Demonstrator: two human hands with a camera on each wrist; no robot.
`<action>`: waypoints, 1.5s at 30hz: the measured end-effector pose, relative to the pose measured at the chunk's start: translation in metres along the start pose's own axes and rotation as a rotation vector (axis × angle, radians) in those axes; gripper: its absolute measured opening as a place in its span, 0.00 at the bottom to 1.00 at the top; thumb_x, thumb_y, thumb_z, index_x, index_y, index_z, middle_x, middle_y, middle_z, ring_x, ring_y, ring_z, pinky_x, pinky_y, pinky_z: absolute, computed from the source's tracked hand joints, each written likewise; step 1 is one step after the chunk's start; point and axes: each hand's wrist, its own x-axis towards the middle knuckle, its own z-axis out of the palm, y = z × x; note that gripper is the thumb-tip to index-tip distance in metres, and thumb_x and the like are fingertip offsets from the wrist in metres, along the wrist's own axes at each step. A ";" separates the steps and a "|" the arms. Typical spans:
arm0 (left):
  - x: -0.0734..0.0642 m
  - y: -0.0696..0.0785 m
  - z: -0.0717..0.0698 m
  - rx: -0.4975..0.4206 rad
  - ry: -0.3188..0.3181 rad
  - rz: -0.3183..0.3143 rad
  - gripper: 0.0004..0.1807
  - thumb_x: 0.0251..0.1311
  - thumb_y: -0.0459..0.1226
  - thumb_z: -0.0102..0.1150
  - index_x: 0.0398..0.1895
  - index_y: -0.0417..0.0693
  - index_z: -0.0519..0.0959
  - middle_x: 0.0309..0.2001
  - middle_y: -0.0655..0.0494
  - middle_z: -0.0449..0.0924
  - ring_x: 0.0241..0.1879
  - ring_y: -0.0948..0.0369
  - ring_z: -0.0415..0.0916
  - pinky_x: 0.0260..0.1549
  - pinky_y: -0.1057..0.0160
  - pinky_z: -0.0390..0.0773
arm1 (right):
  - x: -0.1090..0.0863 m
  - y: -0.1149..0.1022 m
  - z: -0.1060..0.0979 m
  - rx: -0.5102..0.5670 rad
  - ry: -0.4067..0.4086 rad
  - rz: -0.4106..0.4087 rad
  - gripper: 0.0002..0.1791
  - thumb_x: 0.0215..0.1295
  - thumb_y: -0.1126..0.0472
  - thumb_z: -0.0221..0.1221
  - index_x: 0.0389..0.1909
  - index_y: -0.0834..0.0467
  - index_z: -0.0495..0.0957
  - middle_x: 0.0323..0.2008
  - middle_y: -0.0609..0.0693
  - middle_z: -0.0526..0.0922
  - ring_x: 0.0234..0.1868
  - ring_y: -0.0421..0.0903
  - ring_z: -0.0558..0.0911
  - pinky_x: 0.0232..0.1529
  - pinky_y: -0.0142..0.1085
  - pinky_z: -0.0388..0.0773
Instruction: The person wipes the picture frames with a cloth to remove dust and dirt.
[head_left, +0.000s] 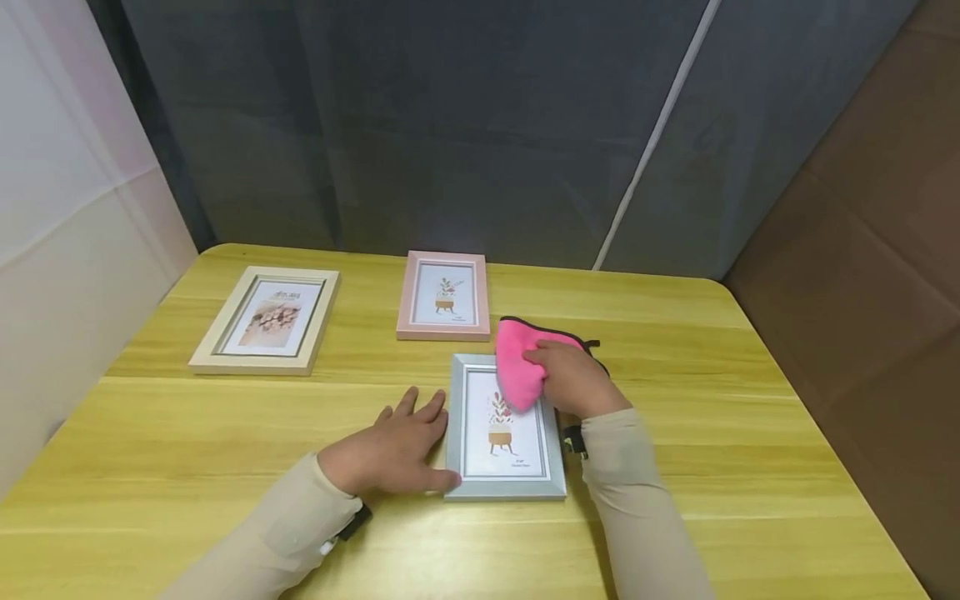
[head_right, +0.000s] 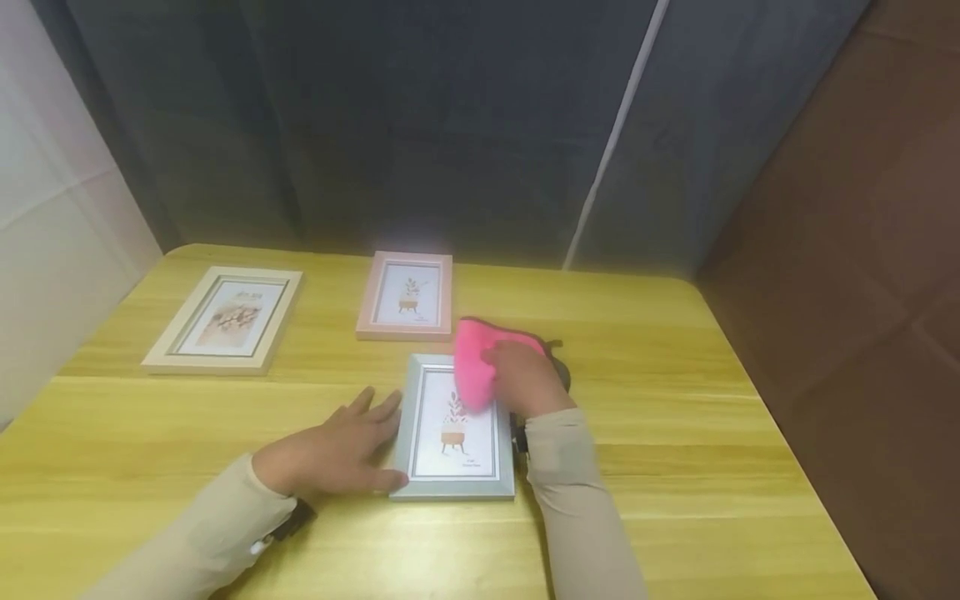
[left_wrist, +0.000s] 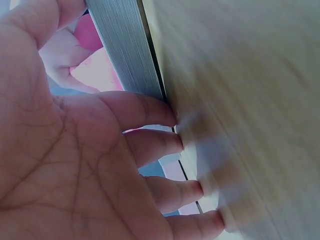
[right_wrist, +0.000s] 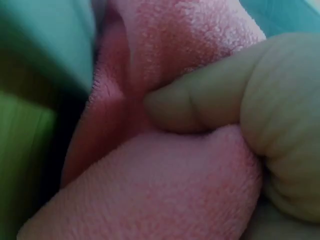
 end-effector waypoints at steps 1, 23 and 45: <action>0.000 0.000 0.000 0.002 -0.001 0.000 0.51 0.56 0.59 0.63 0.72 0.31 0.62 0.76 0.37 0.50 0.73 0.31 0.39 0.63 0.28 0.49 | 0.000 0.002 0.000 -0.009 0.001 0.013 0.26 0.69 0.72 0.49 0.66 0.54 0.75 0.69 0.55 0.70 0.72 0.53 0.65 0.70 0.47 0.60; 0.002 -0.001 0.000 0.018 -0.018 -0.001 0.52 0.56 0.61 0.62 0.73 0.32 0.60 0.76 0.38 0.49 0.73 0.32 0.37 0.64 0.28 0.48 | 0.006 -0.033 0.020 -0.034 -0.055 -0.160 0.38 0.60 0.57 0.70 0.71 0.49 0.69 0.72 0.56 0.65 0.73 0.54 0.61 0.69 0.48 0.61; -0.003 -0.001 -0.002 -0.030 0.053 0.026 0.45 0.55 0.59 0.65 0.71 0.45 0.68 0.73 0.41 0.61 0.71 0.28 0.45 0.59 0.25 0.55 | -0.046 -0.060 0.028 0.022 0.009 -0.377 0.26 0.73 0.54 0.57 0.69 0.55 0.71 0.67 0.58 0.72 0.68 0.53 0.70 0.66 0.47 0.67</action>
